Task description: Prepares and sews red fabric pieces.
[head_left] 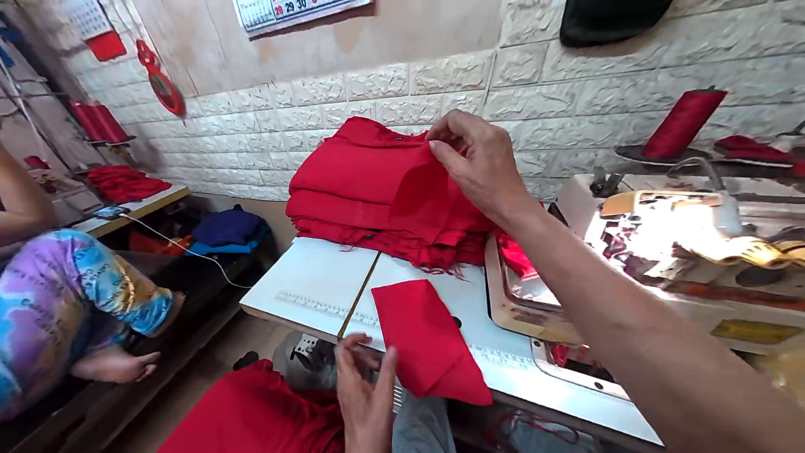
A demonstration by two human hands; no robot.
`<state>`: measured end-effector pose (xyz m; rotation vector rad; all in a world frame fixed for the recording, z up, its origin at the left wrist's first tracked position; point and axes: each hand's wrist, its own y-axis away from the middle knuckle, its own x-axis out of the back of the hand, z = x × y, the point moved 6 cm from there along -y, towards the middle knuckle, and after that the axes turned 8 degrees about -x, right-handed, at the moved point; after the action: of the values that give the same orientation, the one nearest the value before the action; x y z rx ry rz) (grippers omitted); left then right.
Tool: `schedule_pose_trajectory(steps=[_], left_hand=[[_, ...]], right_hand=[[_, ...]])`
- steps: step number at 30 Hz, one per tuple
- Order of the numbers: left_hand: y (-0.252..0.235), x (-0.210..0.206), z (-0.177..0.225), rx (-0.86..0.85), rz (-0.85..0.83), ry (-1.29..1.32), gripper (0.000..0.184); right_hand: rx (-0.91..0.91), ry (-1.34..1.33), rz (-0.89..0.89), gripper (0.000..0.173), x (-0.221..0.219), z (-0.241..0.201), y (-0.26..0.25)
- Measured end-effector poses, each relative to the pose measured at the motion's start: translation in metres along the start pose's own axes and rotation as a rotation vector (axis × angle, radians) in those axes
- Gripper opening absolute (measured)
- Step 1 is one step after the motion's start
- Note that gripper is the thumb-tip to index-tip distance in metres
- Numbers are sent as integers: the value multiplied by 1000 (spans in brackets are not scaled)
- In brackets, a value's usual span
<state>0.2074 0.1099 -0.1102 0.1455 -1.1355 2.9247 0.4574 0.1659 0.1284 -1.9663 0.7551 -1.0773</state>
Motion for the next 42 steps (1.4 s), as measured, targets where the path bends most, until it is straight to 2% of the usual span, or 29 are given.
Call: schedule_pose_trajectory(steps=[3, 6, 10, 11, 12, 14, 15, 21, 26, 30, 32, 36, 39, 42], left_hand=[[-60, -5, 32, -155, -67, 19, 42], [-108, -22, 61, -250, -155, -22, 46], [-147, -51, 96, -358, -292, 67, 75], [-153, -55, 102, -375, -316, 101, 73], [-159, -56, 107, -391, -323, 130, 60], [-167, -53, 113, -446, -325, 148, 21], [-171, -49, 114, -466, -335, 140, 13], [-190, -40, 92, -362, -384, 144, 24], [-207, -45, 70, -258, -379, 184, 15], [-186, -33, 82, -292, -408, 213, 12], [-166, -22, 85, -304, -459, 206, 16], [-108, 6, 79, -325, -608, 208, 20], [-58, 24, 70, -241, -709, 300, 17], [-20, 36, 58, -122, -791, 395, 17]], right_hand=[[95, 16, 3, 21, 13, -14, 1], [126, 5, -53, 18, 23, -30, 7], [160, -34, -177, 16, 29, -54, 21], [166, -41, -201, 15, 30, -58, 24], [170, -50, -217, 15, 31, -62, 27], [162, -53, -255, 14, 35, -64, 30], [146, -56, -289, 17, 38, -62, 30], [-135, 68, -412, 9, 30, -27, 31], [-248, 75, -326, 10, 20, -11, 35], [-174, 5, -187, 8, 39, -28, 58], [-127, -7, -174, 8, 49, -42, 85], [-69, -36, -189, 21, 61, -59, 157], [-66, -165, -305, 21, 63, -71, 211], [-203, -295, -517, 17, 62, -79, 247]])
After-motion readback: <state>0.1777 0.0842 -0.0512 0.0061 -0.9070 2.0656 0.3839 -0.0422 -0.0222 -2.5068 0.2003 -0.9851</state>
